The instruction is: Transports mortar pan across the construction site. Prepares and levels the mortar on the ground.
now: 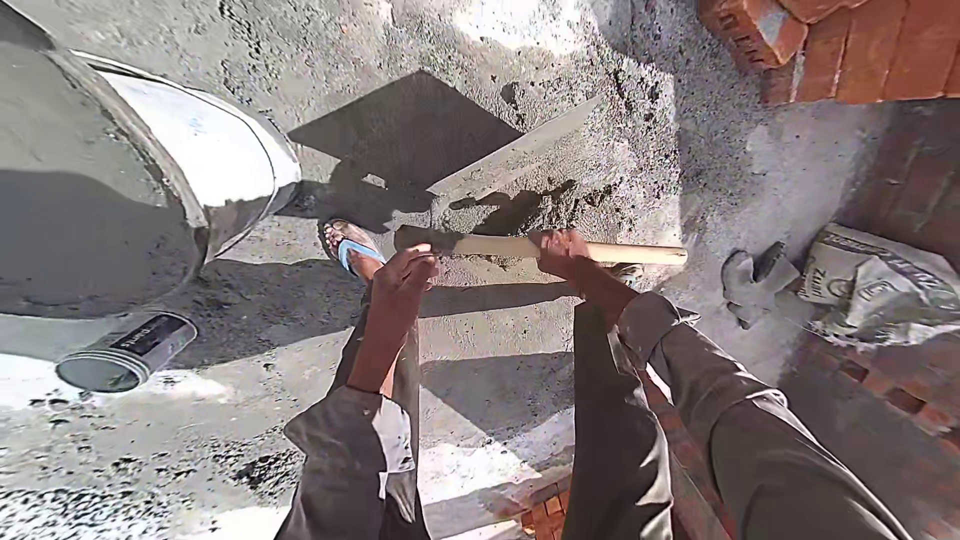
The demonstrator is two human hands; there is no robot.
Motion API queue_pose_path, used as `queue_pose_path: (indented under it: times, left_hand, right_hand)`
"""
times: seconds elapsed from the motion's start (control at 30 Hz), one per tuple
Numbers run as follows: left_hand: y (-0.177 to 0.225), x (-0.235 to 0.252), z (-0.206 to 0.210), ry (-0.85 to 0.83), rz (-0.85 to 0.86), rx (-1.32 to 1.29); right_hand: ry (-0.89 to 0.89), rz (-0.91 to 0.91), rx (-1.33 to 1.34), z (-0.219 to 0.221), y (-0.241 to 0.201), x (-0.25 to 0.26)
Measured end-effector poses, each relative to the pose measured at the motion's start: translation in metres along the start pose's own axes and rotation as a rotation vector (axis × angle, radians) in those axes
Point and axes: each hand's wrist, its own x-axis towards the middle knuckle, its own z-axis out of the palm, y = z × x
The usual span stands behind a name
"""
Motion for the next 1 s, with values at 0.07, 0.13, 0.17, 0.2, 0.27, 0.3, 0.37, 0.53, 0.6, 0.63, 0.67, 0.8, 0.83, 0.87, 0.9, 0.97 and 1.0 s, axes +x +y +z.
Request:
queue_pose_path:
  times: [0.07, 0.13, 0.17, 0.2, 0.27, 0.3, 0.37, 0.53, 0.6, 0.63, 0.67, 0.8, 0.83, 0.87, 0.9, 0.97, 1.0]
  left_hand:
    - [0.005, 0.001, 0.002, 0.027, 0.024, 0.008]
    - [0.003, -0.003, 0.008, 0.055, 0.026, 0.002]
    - [-0.001, -0.004, 0.012, 0.072, 0.021, -0.011]
    - [-0.007, -0.006, 0.015, 0.088, 0.014, -0.028]
    - [-0.020, -0.008, 0.024, 0.100, -0.003, -0.044]
    - [-0.026, -0.012, 0.027, 0.090, -0.024, -0.044]
    - [-0.029, -0.012, 0.024, 0.089, -0.010, -0.027]
    - [-0.016, -0.012, 0.007, 0.062, 0.040, 0.030]
    - [-0.012, -0.006, 0.013, 0.041, 0.064, 0.010]
    - [-0.012, -0.004, 0.013, 0.041, 0.073, -0.010]
    - [-0.010, -0.004, 0.009, 0.061, 0.066, -0.027]
    - [-0.004, -0.014, 0.009, 0.077, 0.081, -0.043]
    - [-0.004, -0.016, 0.010, 0.077, 0.089, -0.050]
    - [-0.006, -0.021, 0.009, 0.072, 0.096, -0.044]
    - [-0.008, -0.024, 0.010, 0.071, 0.111, -0.039]
    - [-0.007, -0.029, 0.015, 0.055, 0.111, -0.064]
    - [-0.006, -0.030, 0.017, 0.046, 0.095, -0.081]
  right_hand:
    - [0.147, -0.026, -0.027, -0.049, -0.020, 0.049]
    - [0.241, -0.032, -0.069, -0.098, -0.033, 0.096]
    - [0.271, -0.033, -0.089, -0.118, -0.034, 0.116]
    - [0.272, -0.028, -0.099, -0.133, -0.031, 0.130]
    - [0.254, 0.005, -0.108, -0.145, -0.011, 0.144]
    - [0.229, 0.026, -0.104, -0.136, 0.004, 0.143]
    - [0.194, 0.046, -0.065, -0.115, 0.034, 0.140]
    - [0.154, 0.221, 0.196, -0.029, 0.085, 0.096]
    - [0.196, 0.330, 0.277, -0.010, 0.109, 0.078]
    - [0.208, 0.371, 0.340, 0.000, 0.116, 0.075]
    - [0.223, 0.399, 0.419, 0.010, 0.116, 0.076]
    - [0.299, 0.496, 0.791, 0.049, 0.110, 0.061]
    - [0.322, 0.500, 0.887, 0.058, 0.104, 0.062]
    - [0.315, 0.512, 0.976, 0.069, 0.091, 0.059]
    - [0.306, 0.515, 1.049, 0.079, 0.077, 0.056]
    - [0.271, 0.496, 1.186, 0.094, 0.042, 0.032]
    - [0.248, 0.481, 1.213, 0.098, 0.025, 0.026]
